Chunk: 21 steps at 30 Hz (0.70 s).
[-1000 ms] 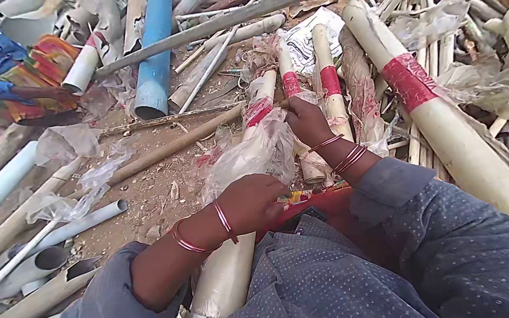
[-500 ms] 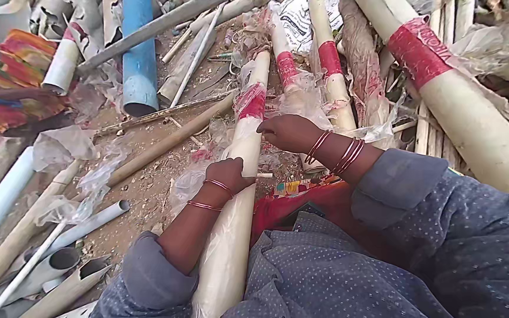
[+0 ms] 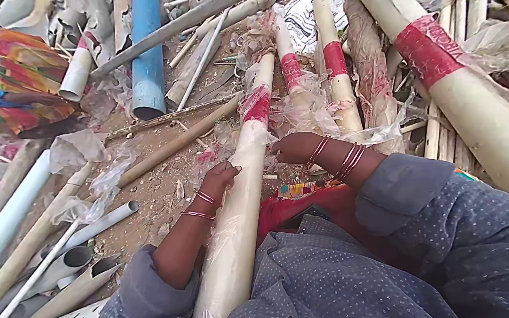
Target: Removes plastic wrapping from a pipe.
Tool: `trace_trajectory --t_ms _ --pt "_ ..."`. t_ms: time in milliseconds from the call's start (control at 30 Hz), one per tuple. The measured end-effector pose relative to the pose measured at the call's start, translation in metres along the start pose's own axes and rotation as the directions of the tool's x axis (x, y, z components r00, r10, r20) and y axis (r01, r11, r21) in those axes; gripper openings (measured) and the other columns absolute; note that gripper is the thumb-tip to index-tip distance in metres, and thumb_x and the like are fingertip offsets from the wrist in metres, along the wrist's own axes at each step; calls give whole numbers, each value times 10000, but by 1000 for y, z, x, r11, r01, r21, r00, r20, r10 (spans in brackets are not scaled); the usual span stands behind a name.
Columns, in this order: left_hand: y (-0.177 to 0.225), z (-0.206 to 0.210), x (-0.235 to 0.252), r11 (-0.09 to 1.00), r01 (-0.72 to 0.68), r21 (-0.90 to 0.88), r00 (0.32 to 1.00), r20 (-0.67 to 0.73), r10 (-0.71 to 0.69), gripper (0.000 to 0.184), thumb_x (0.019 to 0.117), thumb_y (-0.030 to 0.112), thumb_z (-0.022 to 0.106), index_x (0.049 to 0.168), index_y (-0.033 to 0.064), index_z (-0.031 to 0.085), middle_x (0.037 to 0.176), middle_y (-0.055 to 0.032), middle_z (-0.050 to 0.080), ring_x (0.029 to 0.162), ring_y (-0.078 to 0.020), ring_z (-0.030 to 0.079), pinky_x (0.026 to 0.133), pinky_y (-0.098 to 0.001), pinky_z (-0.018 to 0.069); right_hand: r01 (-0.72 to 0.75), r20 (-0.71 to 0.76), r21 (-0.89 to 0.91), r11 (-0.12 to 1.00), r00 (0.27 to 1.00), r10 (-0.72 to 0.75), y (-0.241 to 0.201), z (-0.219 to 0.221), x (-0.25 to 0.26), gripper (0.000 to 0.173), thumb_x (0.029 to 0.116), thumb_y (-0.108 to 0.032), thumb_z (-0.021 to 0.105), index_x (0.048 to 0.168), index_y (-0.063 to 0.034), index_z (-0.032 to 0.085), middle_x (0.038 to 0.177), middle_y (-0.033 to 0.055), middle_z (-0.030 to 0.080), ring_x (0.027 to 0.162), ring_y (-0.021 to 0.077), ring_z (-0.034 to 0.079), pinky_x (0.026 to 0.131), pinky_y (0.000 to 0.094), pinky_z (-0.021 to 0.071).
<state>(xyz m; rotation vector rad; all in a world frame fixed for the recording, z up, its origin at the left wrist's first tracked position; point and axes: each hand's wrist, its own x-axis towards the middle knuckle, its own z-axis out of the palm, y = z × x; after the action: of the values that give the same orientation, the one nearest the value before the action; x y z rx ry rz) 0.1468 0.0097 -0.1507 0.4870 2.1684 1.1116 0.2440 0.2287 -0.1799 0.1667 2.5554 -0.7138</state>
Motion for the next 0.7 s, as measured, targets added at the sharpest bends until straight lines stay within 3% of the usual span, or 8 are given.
trace_trajectory --t_ms 100,300,400,500,600,700 --pt "-4 -16 -20 980 -109 -166 986 -144 85 393 992 -6 519 662 181 415 533 105 417 482 20 403 504 -141 350 -10 17 3 1000 1000 10 3 -2 1 398 1084 -315 520 1353 -42 627 1212 241 674 1170 436 632 957 656 466" --pt "-12 -60 -38 971 -237 -35 856 -480 192 429 974 7 586 667 223 378 516 138 380 449 40 353 473 -131 315 -25 53 6 1000 998 24 0 3 1 420 1082 -340 526 1375 -53 619 1225 228 677 1173 427 634 971 660 461" --pt "-19 -85 -45 969 -88 231 756 -618 216 436 942 67 663 670 182 342 558 117 332 494 23 332 523 -172 295 -31 71 -7 999 997 32 2 6 -2 438 1084 -348 521 1388 -46 610 1227 226 681 1170 422 639 988 654 456" --pt "-23 -96 -47 886 80 456 755 -608 245 398 975 192 676 715 93 391 649 33 332 602 -83 341 621 -313 319 -29 65 -1 1000 997 29 5 4 -6 432 1086 -337 521 1396 -49 607 1240 224 679 1185 419 635 1011 648 446" --pt "-25 -100 -43 867 139 478 788 -584 196 369 989 277 682 797 53 460 678 -15 378 634 -157 383 634 -410 353 -24 44 -18 1000 999 25 3 0 -5 423 1085 -330 524 1385 -45 613 1229 223 683 1175 416 638 1004 643 450" --pt "-30 -99 -40 893 139 427 811 -566 145 324 1004 345 650 993 33 568 740 -23 424 670 -166 418 669 -434 386 -16 76 -59 998 997 20 1 3 -5 407 1093 -335 505 1331 -35 643 1217 227 682 1171 413 636 1003 631 449"
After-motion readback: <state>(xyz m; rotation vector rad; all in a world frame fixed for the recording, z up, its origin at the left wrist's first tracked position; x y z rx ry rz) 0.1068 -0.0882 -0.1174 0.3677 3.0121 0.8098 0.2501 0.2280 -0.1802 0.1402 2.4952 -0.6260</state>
